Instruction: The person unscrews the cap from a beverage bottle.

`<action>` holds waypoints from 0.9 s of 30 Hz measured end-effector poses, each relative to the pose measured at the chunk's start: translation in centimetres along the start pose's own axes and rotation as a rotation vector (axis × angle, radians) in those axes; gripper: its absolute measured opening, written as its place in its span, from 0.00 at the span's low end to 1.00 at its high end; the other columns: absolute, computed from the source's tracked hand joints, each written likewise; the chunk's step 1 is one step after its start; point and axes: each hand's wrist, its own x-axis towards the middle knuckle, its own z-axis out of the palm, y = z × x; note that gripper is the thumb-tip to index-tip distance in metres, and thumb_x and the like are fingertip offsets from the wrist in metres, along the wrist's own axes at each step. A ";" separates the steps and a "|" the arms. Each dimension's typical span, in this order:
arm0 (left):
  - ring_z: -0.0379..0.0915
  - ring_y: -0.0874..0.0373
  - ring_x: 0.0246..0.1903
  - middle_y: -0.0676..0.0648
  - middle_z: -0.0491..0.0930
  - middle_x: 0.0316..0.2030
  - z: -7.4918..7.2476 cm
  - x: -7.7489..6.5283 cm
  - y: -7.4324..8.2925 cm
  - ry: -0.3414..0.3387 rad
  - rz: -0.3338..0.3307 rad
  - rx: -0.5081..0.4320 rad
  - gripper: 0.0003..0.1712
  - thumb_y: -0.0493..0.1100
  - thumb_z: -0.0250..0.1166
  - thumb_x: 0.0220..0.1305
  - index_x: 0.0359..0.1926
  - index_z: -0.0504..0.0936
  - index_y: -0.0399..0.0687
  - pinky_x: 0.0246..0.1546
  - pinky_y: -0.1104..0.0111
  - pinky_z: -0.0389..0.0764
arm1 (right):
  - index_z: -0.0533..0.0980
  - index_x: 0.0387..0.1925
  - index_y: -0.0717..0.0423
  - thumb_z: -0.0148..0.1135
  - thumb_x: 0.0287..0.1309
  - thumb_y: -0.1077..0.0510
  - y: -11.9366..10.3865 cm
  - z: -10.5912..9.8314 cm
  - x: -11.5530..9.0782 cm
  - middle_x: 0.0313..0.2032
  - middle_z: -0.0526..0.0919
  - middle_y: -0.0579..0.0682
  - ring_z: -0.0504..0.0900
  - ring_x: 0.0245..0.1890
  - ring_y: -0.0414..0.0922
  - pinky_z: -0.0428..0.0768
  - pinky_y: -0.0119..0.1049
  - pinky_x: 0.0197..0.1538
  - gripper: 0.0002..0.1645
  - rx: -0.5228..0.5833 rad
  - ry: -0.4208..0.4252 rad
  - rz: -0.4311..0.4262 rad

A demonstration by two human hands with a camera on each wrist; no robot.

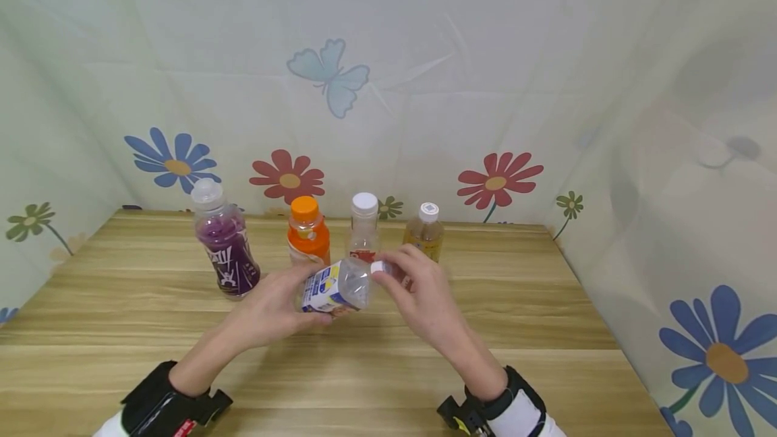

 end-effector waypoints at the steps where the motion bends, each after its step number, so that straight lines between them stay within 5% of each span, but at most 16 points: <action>1: 0.74 0.64 0.40 0.54 0.79 0.47 0.0 0.0 0.0 -0.004 -0.003 -0.009 0.44 0.54 0.80 0.46 0.63 0.73 0.46 0.42 0.71 0.74 | 0.81 0.48 0.57 0.65 0.61 0.63 0.0 0.0 0.0 0.41 0.77 0.39 0.76 0.33 0.42 0.79 0.31 0.31 0.13 0.005 -0.001 -0.005; 18: 0.75 0.63 0.44 0.54 0.78 0.51 0.3 0.2 -0.4 -0.021 -0.005 -0.083 0.45 0.56 0.78 0.50 0.67 0.70 0.48 0.46 0.69 0.74 | 0.78 0.53 0.58 0.63 0.62 0.67 0.3 0.4 0.1 0.47 0.78 0.41 0.77 0.35 0.42 0.78 0.31 0.28 0.18 0.050 0.034 -0.077; 27: 0.75 0.61 0.46 0.55 0.77 0.51 0.4 0.1 -0.4 0.015 0.006 -0.060 0.44 0.55 0.80 0.46 0.63 0.72 0.50 0.47 0.69 0.74 | 0.74 0.57 0.53 0.63 0.65 0.59 0.4 1.0 -0.1 0.43 0.76 0.43 0.75 0.35 0.42 0.78 0.30 0.30 0.19 0.026 0.080 0.001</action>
